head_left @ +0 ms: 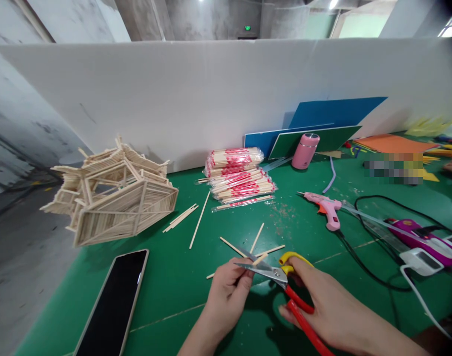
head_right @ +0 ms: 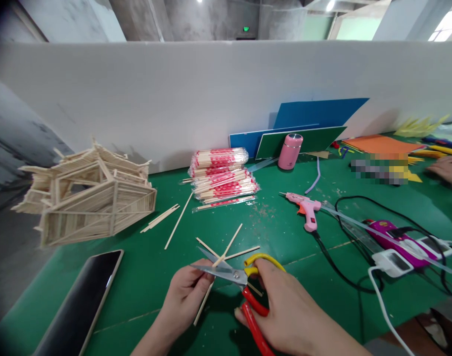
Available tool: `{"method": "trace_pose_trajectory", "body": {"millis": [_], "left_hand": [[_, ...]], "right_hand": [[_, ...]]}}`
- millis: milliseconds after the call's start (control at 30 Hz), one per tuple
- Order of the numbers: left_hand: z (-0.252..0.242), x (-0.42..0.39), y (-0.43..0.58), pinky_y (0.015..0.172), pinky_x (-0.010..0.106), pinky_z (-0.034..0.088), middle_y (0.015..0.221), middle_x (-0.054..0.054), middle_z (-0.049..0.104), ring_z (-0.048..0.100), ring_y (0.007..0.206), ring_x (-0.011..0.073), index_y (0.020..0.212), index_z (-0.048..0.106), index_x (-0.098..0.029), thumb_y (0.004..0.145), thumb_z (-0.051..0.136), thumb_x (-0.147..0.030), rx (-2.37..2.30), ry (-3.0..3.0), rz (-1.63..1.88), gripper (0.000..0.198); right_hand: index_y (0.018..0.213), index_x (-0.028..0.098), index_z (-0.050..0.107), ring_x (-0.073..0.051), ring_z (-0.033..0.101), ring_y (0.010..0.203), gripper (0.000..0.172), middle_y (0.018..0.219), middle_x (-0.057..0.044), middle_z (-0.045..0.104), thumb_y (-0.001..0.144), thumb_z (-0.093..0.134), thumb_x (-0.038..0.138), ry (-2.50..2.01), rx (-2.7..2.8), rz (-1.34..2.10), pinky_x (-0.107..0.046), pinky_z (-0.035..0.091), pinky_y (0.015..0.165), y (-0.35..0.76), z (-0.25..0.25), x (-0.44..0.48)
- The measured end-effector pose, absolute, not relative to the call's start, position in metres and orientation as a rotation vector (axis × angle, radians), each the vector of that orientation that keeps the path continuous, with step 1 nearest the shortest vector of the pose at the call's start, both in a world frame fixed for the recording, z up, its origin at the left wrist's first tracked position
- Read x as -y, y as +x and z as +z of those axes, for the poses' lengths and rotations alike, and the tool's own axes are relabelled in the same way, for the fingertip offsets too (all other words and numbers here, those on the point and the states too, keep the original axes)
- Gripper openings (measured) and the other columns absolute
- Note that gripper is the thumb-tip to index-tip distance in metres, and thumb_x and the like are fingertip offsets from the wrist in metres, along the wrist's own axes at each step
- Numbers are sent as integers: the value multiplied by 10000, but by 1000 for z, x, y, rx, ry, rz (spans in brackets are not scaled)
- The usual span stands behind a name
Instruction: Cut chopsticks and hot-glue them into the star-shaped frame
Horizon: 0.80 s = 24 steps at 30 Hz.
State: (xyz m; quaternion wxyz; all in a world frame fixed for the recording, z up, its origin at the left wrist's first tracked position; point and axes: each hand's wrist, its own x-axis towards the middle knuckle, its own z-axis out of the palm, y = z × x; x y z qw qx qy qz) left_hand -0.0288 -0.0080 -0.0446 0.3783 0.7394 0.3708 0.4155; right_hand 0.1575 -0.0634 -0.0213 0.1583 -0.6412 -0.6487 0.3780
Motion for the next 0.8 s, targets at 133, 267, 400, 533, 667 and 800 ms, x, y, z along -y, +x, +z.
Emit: {"method": "trace_pose_trajectory", "body": {"millis": [133, 267, 400, 533, 667, 800], "left_hand": [[-49, 13, -25, 525, 229, 424, 630, 26, 608, 540, 560, 126, 664, 563, -176, 798, 398, -145, -1009, 2089, 1182, 215], [-50, 17, -22, 537, 237, 414, 587, 12, 583, 531, 550, 121, 622, 522, -180, 790, 384, -107, -1025, 2201, 1260, 229], [-48, 19, -23, 531, 239, 403, 578, 5, 569, 519, 526, 115, 621, 505, -185, 799, 371, -104, -1054, 2260, 1275, 237], [-49, 20, -22, 522, 236, 394, 582, 6, 570, 504, 513, 112, 635, 508, -186, 809, 374, -117, -1085, 2269, 1279, 230], [-53, 19, -21, 516, 234, 390, 608, 13, 583, 502, 527, 114, 666, 518, -181, 803, 378, -107, -1117, 2321, 1323, 210], [-56, 18, -22, 509, 234, 380, 590, 8, 566, 488, 528, 113, 657, 517, -178, 785, 386, -78, -1150, 2380, 1354, 209]], "right_hand": [[889, 227, 416, -137, 524, 690, 305, 835, 6, 578, 689, 579, 391, -1789, 1835, 1152, -213, 383, 582, 154, -19, 66], [890, 221, 420, -144, 538, 691, 306, 821, 0, 587, 704, 557, 422, -1789, 1802, 1208, -220, 389, 588, 151, -20, 67], [806, 213, 433, -141, 540, 642, 166, 746, 3, 593, 716, 532, 311, -1789, 1838, 1215, -216, 368, 542, 150, -21, 67], [796, 210, 439, -140, 544, 632, 141, 757, -5, 599, 702, 525, 270, -1808, 1831, 1174, -218, 359, 533, 149, -24, 67], [898, 217, 444, -155, 550, 707, 296, 826, -10, 600, 685, 566, 383, -1785, 1795, 1208, -223, 388, 594, 149, -23, 68], [958, 216, 441, -148, 540, 682, 342, 815, -7, 595, 697, 550, 408, -1791, 1820, 1235, -230, 393, 597, 147, -17, 68]]}}
